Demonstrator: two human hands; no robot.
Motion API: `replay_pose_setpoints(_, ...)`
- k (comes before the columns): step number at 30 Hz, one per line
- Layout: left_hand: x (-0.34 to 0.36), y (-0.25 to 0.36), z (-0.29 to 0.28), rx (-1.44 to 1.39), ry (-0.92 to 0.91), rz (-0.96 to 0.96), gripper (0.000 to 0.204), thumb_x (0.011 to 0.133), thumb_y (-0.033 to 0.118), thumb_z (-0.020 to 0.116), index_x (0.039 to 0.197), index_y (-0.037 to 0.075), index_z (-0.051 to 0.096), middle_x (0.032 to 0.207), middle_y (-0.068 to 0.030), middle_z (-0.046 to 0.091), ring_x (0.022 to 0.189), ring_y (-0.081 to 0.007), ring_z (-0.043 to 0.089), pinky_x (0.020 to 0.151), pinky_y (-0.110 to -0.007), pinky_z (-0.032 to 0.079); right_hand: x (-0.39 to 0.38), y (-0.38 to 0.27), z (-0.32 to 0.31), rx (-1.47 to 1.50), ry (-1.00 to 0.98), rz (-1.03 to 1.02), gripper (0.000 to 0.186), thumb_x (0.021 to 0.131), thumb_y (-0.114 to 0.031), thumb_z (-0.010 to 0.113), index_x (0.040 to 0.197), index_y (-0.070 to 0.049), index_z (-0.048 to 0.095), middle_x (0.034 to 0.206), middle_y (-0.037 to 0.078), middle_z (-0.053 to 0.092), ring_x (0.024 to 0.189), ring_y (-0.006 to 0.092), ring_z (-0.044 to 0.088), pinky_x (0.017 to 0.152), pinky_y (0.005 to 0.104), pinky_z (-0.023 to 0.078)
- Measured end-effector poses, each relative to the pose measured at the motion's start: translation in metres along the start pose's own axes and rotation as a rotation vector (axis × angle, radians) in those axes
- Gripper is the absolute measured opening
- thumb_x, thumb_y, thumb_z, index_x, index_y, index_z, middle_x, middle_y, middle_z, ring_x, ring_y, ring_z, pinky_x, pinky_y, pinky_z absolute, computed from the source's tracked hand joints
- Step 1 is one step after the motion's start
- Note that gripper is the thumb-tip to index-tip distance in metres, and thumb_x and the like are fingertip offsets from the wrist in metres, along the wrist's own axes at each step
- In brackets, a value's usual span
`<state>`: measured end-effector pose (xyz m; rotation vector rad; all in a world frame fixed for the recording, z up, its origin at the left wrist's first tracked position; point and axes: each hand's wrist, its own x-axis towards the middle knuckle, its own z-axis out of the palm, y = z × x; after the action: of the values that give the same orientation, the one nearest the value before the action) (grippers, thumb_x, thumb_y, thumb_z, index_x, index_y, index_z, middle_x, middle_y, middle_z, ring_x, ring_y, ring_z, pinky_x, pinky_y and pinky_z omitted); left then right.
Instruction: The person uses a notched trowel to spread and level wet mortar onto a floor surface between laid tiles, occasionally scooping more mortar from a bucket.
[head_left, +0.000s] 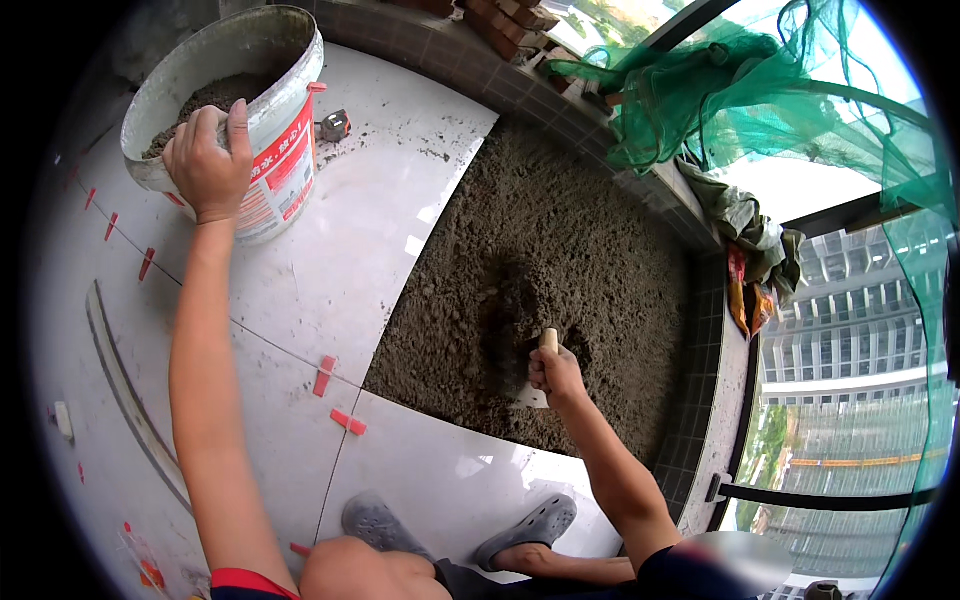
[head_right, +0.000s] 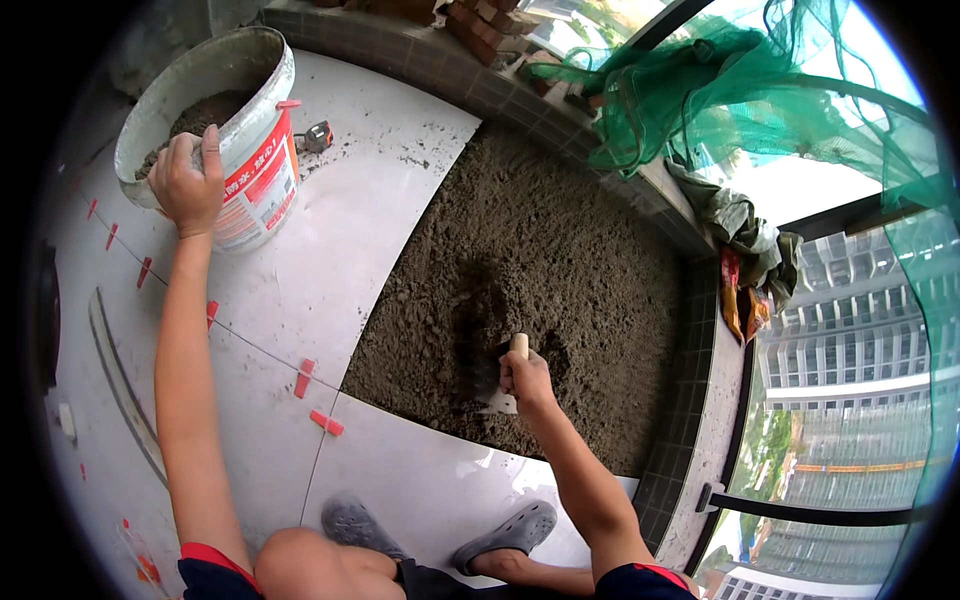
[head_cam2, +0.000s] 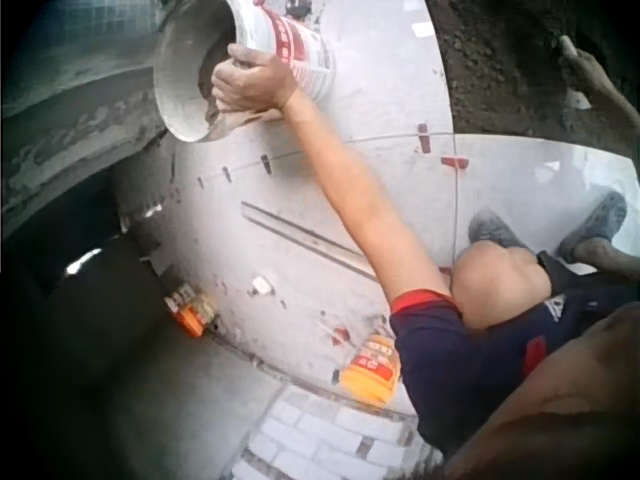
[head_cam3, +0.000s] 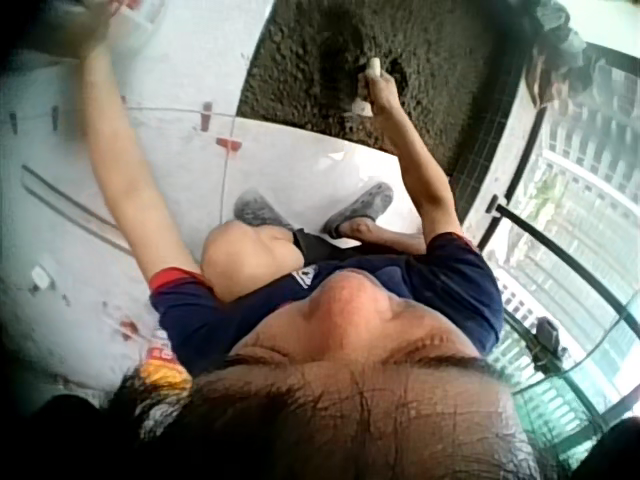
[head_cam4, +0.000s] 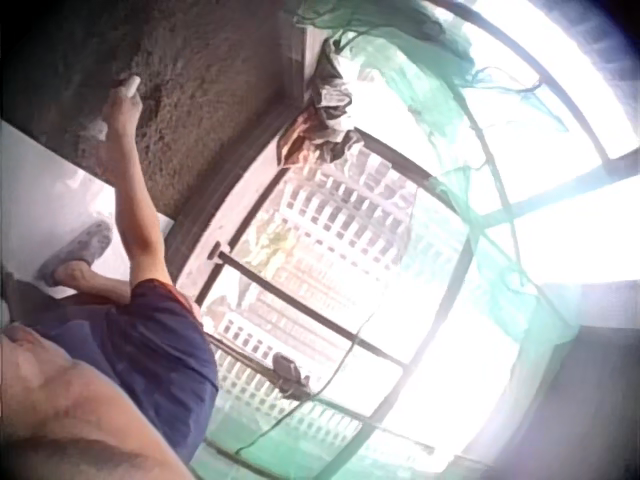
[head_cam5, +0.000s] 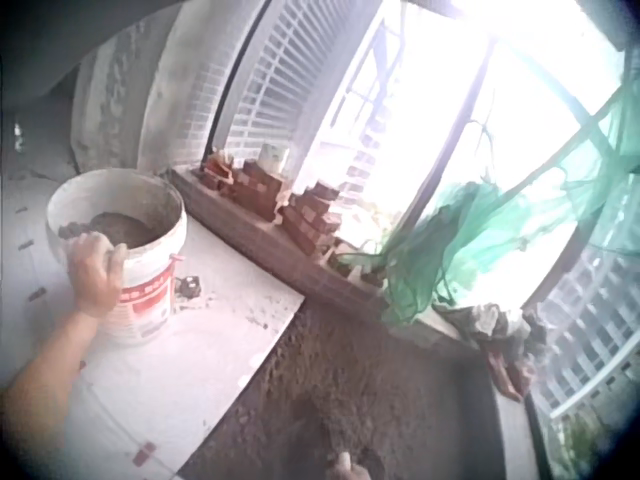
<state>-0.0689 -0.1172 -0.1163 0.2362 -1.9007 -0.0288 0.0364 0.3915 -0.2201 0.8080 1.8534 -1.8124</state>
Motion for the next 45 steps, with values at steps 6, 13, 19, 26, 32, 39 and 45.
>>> replay_pose_setpoints(6, 0.002, 0.012, -0.006, -0.043, 0.023, -0.029, 0.028, 0.089, 0.032, 0.062, 0.072, 0.012, 0.052, 0.072, -0.0018, 0.055, 0.072, -0.0226, 0.055, 0.071, -0.036, 0.039, -0.064, -0.079, -0.025, -0.145, 0.002, -0.004, 0.012, 0.083, -0.006, 0.057, 0.086, -0.008, 0.045, 0.064, 0.001, 0.045, 0.046, 0.0099, 0.041, 0.042, 0.0279, 0.036)
replay_pose_setpoints(13, 0.002, 0.003, -0.011, -0.147, 0.047, -0.057, 0.023, 0.089, 0.023, 0.06, 0.071, 0.012, 0.051, 0.07, -0.0029, 0.051, 0.069, -0.0224, 0.052, 0.069, -0.036, 0.036, -0.148, -0.2, 0.028, -0.164, -0.115, -0.004, 0.012, 0.084, -0.004, 0.054, 0.085, -0.01, 0.044, 0.063, -0.001, 0.042, 0.047, 0.0084, 0.036, 0.042, 0.0235, 0.029)
replay_pose_setpoints(19, 0.007, 0.013, -0.007, -0.292, 0.063, -0.077, 0.02, 0.086, 0.019, 0.056, 0.069, 0.011, 0.047, 0.07, -0.0054, 0.047, 0.068, -0.023, 0.048, 0.07, -0.037, 0.035, -0.198, -0.305, 0.101, -0.237, -0.336, 0.025, 0.017, 0.084, -0.01, 0.053, 0.073, -0.014, 0.041, 0.059, -0.005, 0.036, 0.04, 0.0055, 0.027, 0.037, 0.0214, 0.02)
replay_pose_setpoints(26, 0.001, 0.001, -0.011, -0.343, 0.102, -0.047, 0.011, 0.074, 0.013, 0.056, 0.07, 0.009, 0.047, 0.067, -0.0052, 0.043, 0.064, -0.0219, 0.043, 0.071, -0.035, 0.034, -0.186, -0.38, 0.289, -0.542, -0.5, -0.171, 0.016, 0.088, -0.017, 0.055, 0.074, -0.011, 0.048, 0.06, -0.002, 0.048, 0.04, 0.0037, 0.039, 0.035, 0.0185, 0.03)
replay_pose_setpoints(32, -0.015, -0.013, -0.006, -0.265, 0.068, 0.031, 0.014, 0.073, 0.016, 0.054, 0.081, 0.005, 0.057, 0.072, -0.0055, 0.049, 0.067, -0.0208, 0.046, 0.075, -0.036, 0.037, -0.144, -0.36, 0.482, -1.47, -0.266, -0.5, 0.015, 0.09, -0.018, 0.063, 0.083, -0.006, 0.064, 0.061, 0.001, 0.057, 0.044, 0.0049, 0.047, 0.037, 0.0198, 0.039)
replay_pose_setpoints(39, -0.005, -0.007, 0.001, -0.27, 0.094, 0.096, 0.012, 0.079, 0.017, 0.052, 0.083, 0.006, 0.056, 0.071, -0.0052, 0.047, 0.065, -0.0204, 0.045, 0.068, -0.036, 0.037, -0.15, -0.403, 0.349, -1.261, -0.316, -0.573, 0.028, 0.091, -0.031, 0.063, 0.094, -0.004, 0.063, 0.068, 0.0, 0.054, 0.048, 0.0048, 0.042, 0.041, 0.0229, 0.033)
replay_pose_setpoints(45, -0.012, -0.005, 0.004, -0.18, -0.028, 0.097, 0.012, 0.084, 0.018, 0.06, 0.093, 0.011, 0.063, 0.079, -0.0045, 0.056, 0.073, -0.0232, 0.055, 0.068, -0.038, 0.04, -0.111, -0.321, 0.082, -0.729, -0.276, -0.209, 0.036, 0.088, -0.02, 0.059, 0.116, 0.002, 0.053, 0.077, 0.008, 0.056, 0.06, 0.0172, 0.059, 0.05, 0.0282, 0.049)
